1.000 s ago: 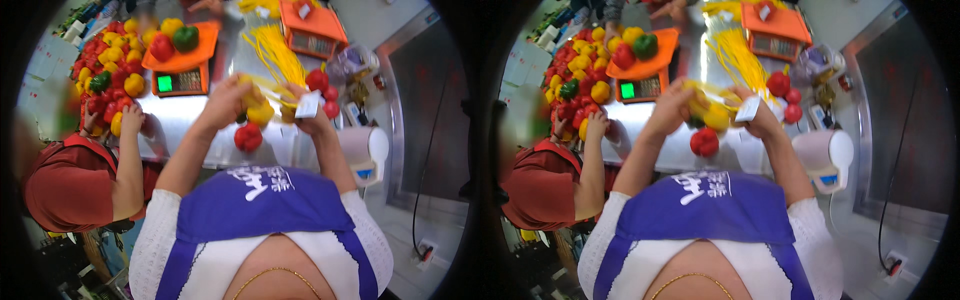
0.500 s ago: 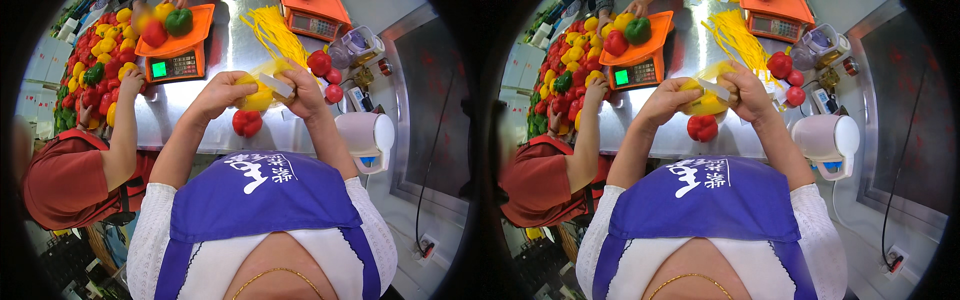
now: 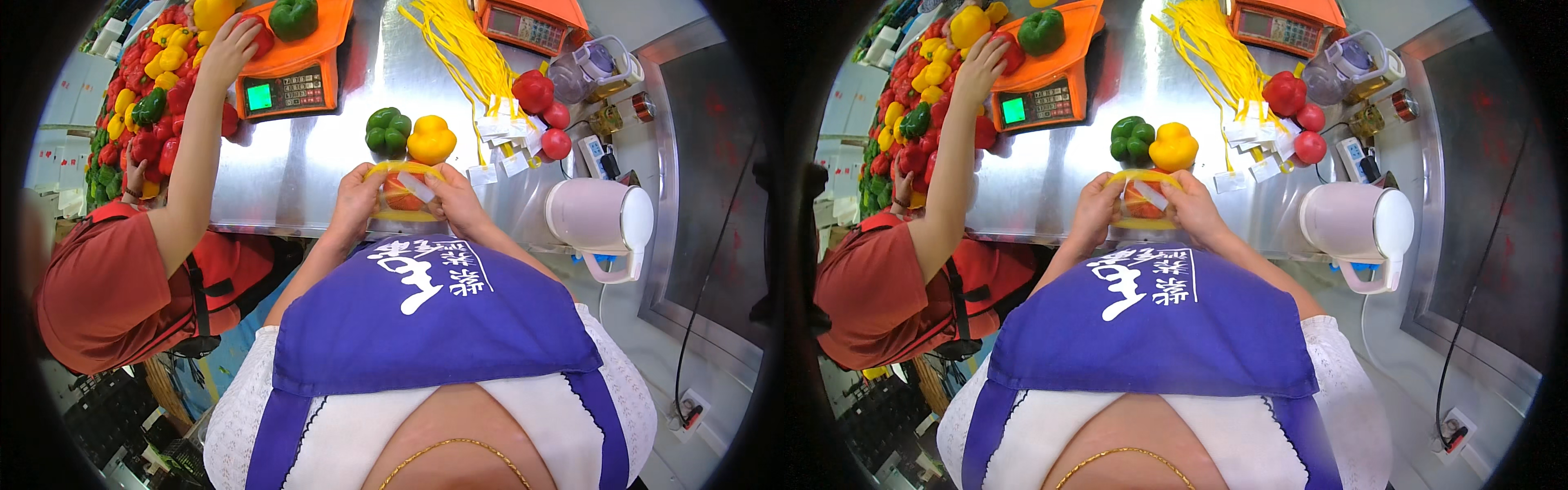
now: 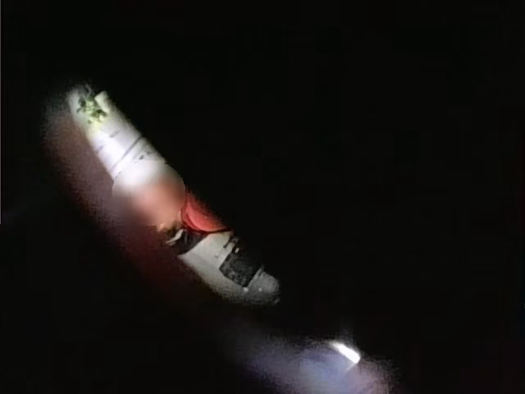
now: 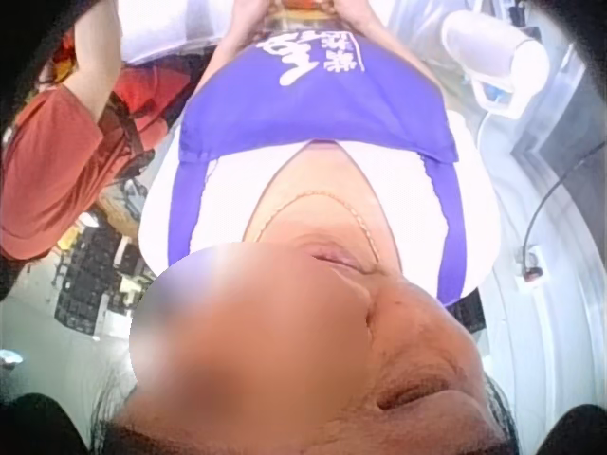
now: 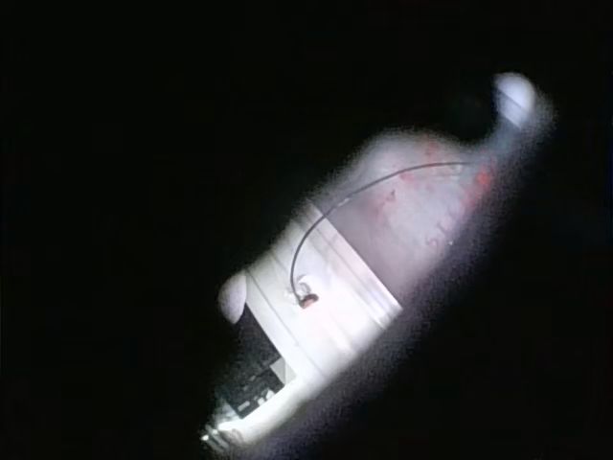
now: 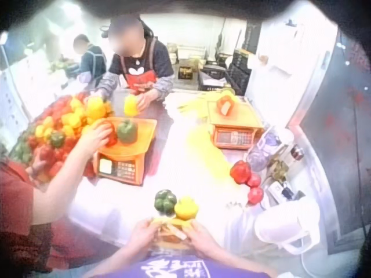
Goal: The person assembles colorful bell pepper skewers by hand. They pick red, yellow, and green bell peppers from a large pile, thread them onto yellow sticks, and tie the ends with yellow string. The finished skewers are placed on the table.
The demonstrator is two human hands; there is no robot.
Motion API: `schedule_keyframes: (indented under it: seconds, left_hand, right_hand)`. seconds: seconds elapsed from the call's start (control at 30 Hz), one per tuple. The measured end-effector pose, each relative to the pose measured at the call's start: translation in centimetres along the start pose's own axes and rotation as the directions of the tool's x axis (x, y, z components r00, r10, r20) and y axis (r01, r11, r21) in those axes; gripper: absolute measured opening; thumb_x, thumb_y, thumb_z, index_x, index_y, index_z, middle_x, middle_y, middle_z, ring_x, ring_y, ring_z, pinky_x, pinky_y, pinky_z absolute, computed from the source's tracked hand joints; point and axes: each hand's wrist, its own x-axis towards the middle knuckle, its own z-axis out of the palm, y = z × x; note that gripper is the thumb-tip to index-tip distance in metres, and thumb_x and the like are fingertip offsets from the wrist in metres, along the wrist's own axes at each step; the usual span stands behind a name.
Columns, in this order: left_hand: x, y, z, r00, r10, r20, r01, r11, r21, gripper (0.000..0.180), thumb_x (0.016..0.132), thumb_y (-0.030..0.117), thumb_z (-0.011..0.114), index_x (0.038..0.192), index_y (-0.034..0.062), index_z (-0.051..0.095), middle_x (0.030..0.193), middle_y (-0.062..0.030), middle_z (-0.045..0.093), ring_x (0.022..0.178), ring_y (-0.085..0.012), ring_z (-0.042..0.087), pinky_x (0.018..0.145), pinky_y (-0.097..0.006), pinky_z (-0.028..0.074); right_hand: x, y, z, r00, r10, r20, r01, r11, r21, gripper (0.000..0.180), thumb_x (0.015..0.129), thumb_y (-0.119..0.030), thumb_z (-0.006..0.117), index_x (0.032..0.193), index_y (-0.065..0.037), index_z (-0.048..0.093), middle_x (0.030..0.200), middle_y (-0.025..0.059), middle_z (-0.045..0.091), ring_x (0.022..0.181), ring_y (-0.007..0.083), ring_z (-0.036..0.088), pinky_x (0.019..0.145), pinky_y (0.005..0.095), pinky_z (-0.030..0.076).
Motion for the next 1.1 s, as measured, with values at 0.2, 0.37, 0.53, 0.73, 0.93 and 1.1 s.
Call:
schedule_keyframes:
  seconds: [0.2,0.37,0.53,0.73,0.93,1.1]
  left_hand:
    - [2.3,-2.9,-0.7,1.000,-0.021,-0.007,0.021,1.000,-0.010,0.016,0.096,0.019,0.050,0.093,0.0055,0.056,0.071,0.0001,0.057,0.054,-0.0065,0.047,0.047,-0.022,0.037]
    - [6.4,-7.3,-1.9,0.897,0.436,-0.079,-0.365,0.829,0.423,0.022,0.094,0.019,0.050,0.089,0.0008,0.061,0.072,-0.0098,0.059,0.067,-0.0192,0.057,0.066,-0.032,0.048]
    - [5.2,-5.7,-1.1,0.924,0.380,-0.029,-0.336,0.848,0.410,0.025,0.094,0.019,0.049,0.094,-0.0014,0.063,0.083,-0.0150,0.064,0.077,-0.0214,0.060,0.076,-0.034,0.048]
    - [2.8,-2.6,0.0,0.975,0.223,0.018,-0.220,0.941,0.259,0.025,0.092,0.018,0.051,0.098,-0.0027,0.063,0.089,-0.0131,0.067,0.082,-0.0173,0.061,0.075,-0.032,0.048]
    - [4.5,7.1,5.6,0.883,0.448,0.140,-0.466,0.871,0.153,0.022,0.091,0.019,0.051,0.083,0.0001,0.060,0.073,-0.0052,0.057,0.065,-0.0117,0.052,0.059,-0.027,0.043]
    - [8.8,6.1,6.8,0.964,0.242,0.107,-0.258,0.950,0.176,0.025,0.091,0.023,0.050,0.086,0.0016,0.060,0.073,-0.0061,0.058,0.057,-0.0134,0.052,0.048,-0.029,0.041]
  right_hand:
    - [1.6,2.1,-1.6,0.994,-0.019,-0.112,0.020,1.000,0.007,0.013,0.099,-0.020,0.049,0.100,-0.007,0.050,0.059,-0.0043,0.041,0.046,0.0048,0.033,0.042,0.0226,0.026]
    - [3.0,2.3,-2.2,0.988,0.014,-0.155,-0.028,0.996,-0.086,0.019,0.098,-0.019,0.049,0.110,-0.005,0.053,0.065,-0.0019,0.048,0.047,0.0057,0.039,0.043,0.0228,0.030]
    - [3.2,2.2,-1.0,0.969,-0.015,-0.246,0.021,1.000,0.020,0.024,0.098,-0.020,0.048,0.115,-0.004,0.054,0.074,-0.0013,0.055,0.051,0.0058,0.041,0.044,0.0224,0.031]
    - [2.0,2.6,-2.0,0.976,-0.095,-0.195,0.077,0.992,-0.098,0.016,0.097,-0.022,0.047,0.097,-0.008,0.054,0.072,0.0001,0.050,0.053,0.0076,0.042,0.044,0.0237,0.032]
    - [0.5,-8.8,-1.0,0.964,-0.232,-0.129,0.236,0.972,0.016,0.016,0.096,-0.022,0.051,0.084,-0.014,0.044,0.061,-0.0043,0.038,0.043,0.0058,0.030,0.037,0.0238,0.022]
    - [4.8,-8.5,-4.3,0.991,-0.041,-0.130,0.049,0.997,0.061,0.023,0.097,-0.023,0.049,0.077,-0.015,0.040,0.057,-0.0051,0.034,0.042,0.0060,0.028,0.038,0.0230,0.020]
